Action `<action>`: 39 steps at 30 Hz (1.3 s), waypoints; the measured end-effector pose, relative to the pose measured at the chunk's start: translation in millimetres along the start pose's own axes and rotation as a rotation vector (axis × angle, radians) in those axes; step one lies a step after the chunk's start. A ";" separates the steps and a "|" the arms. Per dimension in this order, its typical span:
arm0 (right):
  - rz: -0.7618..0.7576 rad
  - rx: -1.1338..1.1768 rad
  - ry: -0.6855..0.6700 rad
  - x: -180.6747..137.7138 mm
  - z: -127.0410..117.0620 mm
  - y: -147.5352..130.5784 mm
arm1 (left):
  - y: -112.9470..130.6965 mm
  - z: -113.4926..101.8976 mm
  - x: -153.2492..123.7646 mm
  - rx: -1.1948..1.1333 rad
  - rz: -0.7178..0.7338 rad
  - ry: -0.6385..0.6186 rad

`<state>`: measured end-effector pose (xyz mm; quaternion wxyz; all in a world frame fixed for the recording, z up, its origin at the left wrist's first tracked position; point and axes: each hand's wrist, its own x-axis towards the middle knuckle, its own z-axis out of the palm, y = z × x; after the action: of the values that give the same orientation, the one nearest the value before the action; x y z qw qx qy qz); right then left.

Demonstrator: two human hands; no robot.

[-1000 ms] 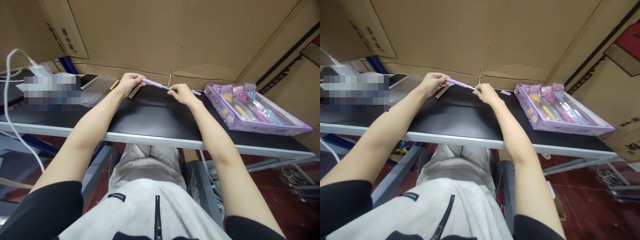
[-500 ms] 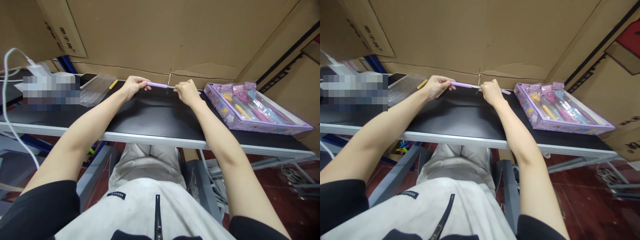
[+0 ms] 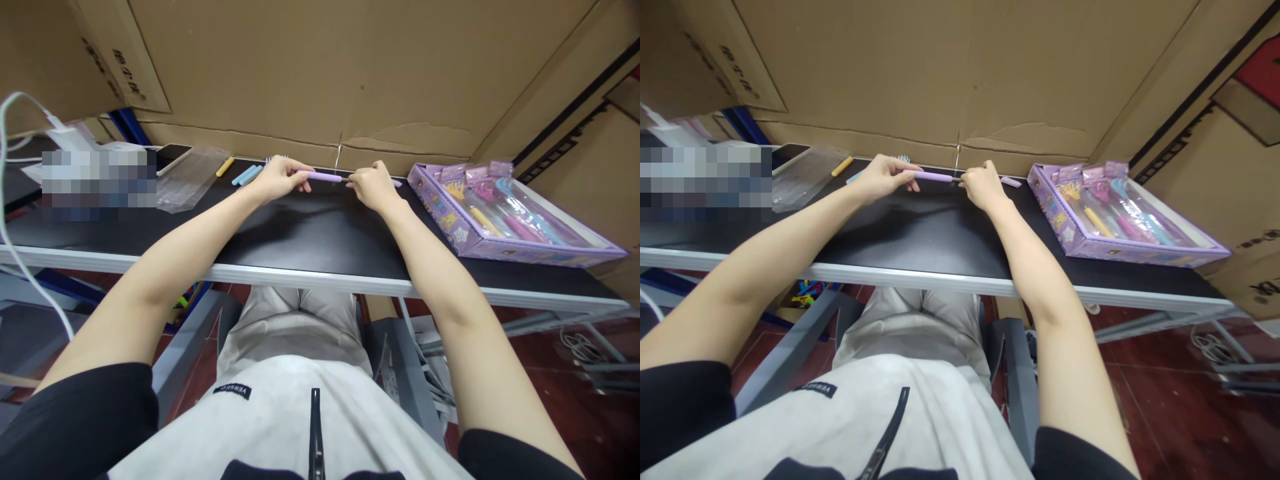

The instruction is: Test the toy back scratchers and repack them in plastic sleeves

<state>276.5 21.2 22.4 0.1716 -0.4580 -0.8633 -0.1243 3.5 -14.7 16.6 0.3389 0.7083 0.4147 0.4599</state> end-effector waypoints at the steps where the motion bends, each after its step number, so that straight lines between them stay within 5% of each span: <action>1: 0.005 -0.005 -0.004 2.0 5.2 1.9 | -0.3 4.0 -0.8 0.048 0.027 -0.019; 9: 0.138 0.129 -0.061 16.1 40.7 1.9 | -21.9 31.7 -3.8 0.625 0.444 -0.139; 16: 0.141 0.356 -0.021 24.1 62.6 -1.4 | -30.4 47.1 -0.4 0.709 0.608 -0.263; 32: 0.202 0.427 -0.119 30.0 75.4 -2.4 | -37.2 54.1 2.3 0.563 0.560 -0.310; 39: 0.234 0.414 -0.153 21.7 60.4 -5.8 | 8.4 7.8 0.4 0.619 0.117 -0.613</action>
<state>249.4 56.7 -24.0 0.2091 -0.5180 -0.8220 0.1109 13.1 -18.7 21.2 0.1914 0.9024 0.3726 0.1008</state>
